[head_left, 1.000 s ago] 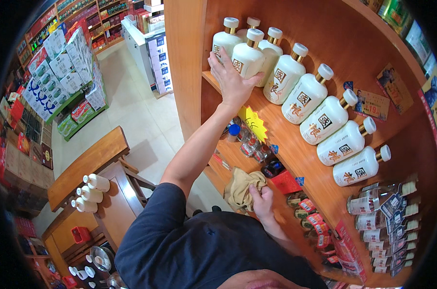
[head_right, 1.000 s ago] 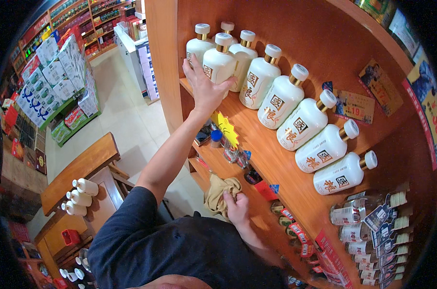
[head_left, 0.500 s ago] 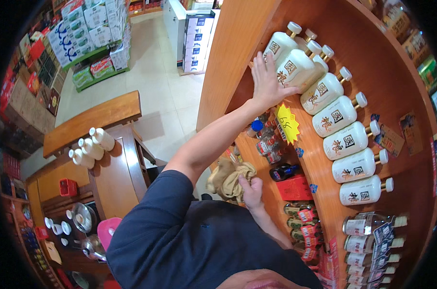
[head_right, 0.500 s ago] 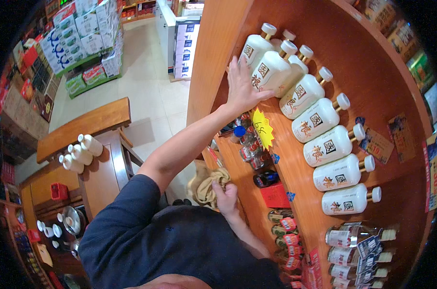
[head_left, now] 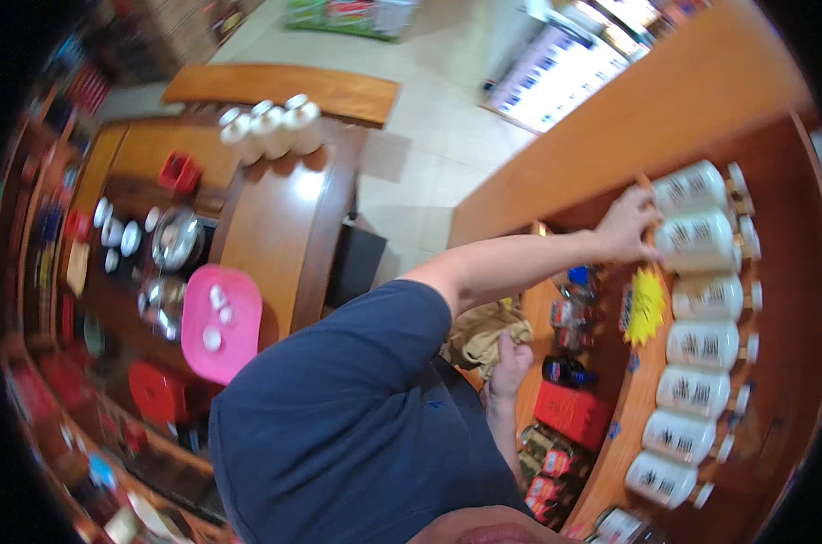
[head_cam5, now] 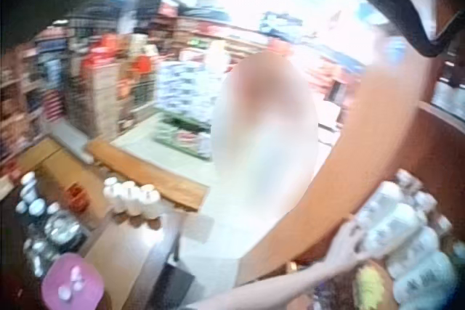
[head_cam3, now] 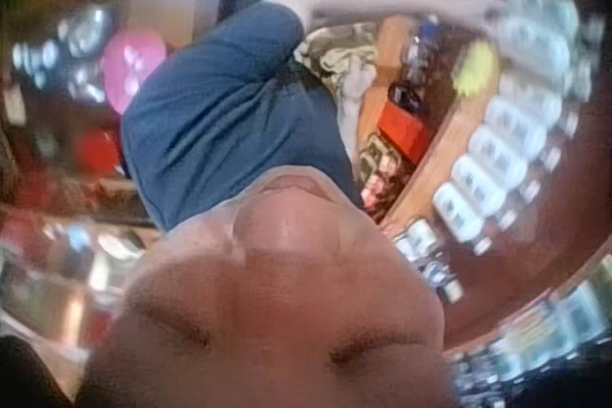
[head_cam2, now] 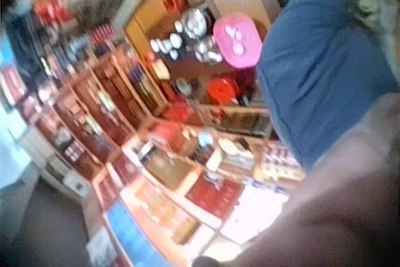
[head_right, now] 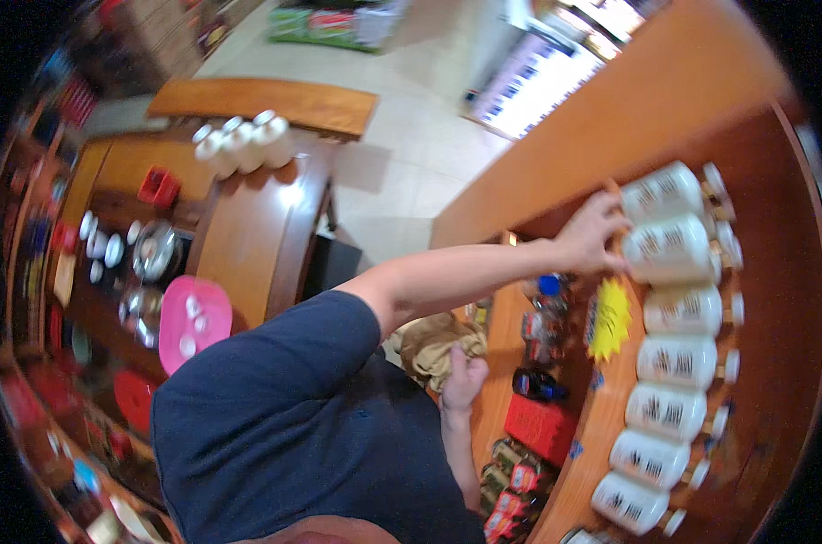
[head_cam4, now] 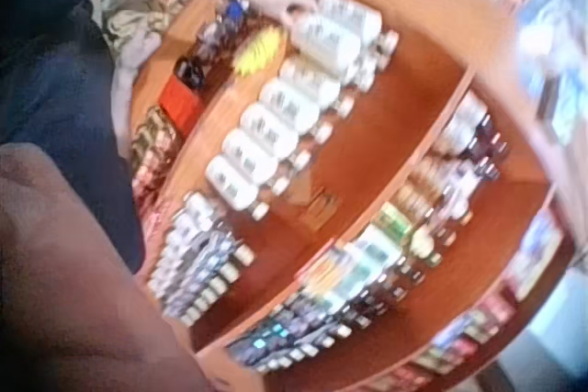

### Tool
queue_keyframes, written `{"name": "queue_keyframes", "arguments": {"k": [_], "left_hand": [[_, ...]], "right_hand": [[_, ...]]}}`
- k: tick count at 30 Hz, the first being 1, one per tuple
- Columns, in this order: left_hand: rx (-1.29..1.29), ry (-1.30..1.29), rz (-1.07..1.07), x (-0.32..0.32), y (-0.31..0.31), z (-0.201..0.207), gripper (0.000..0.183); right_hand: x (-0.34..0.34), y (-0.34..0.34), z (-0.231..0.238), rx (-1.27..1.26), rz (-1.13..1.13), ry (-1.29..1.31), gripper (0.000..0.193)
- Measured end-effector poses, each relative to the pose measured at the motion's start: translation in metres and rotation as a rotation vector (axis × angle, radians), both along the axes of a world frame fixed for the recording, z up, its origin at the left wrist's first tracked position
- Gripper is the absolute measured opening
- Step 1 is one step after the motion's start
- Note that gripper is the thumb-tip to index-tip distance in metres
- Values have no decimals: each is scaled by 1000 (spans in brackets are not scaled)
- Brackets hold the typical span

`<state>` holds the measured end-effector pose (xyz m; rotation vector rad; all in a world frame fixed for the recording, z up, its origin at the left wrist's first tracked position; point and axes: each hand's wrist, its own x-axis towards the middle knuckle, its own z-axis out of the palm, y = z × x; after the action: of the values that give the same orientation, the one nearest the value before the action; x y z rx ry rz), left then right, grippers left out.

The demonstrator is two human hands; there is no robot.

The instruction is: The person wipes white bottles with a cloth and places them on a wooden shelf. The person handles each bottle individually, wiping the surface and then arranging the bottles in a row on the shelf.

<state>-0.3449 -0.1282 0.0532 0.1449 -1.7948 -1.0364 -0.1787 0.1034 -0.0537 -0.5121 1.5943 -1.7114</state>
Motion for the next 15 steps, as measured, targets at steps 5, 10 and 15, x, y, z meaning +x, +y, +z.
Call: {"name": "queue_keyframes", "arguments": {"k": [5, 10, 15], "left_hand": [[230, -78, 112, 104, -64, -110, 79], [728, -412, 950, 288, -161, -235, 66], [170, -375, 1454, 423, -262, -208, 60]], "right_hand": [[0, -14, 0, 10, 8, -50, 28], [4, -31, 3, 37, 56, -49, 28], [11, -55, 7, 99, 109, -25, 25]]}}
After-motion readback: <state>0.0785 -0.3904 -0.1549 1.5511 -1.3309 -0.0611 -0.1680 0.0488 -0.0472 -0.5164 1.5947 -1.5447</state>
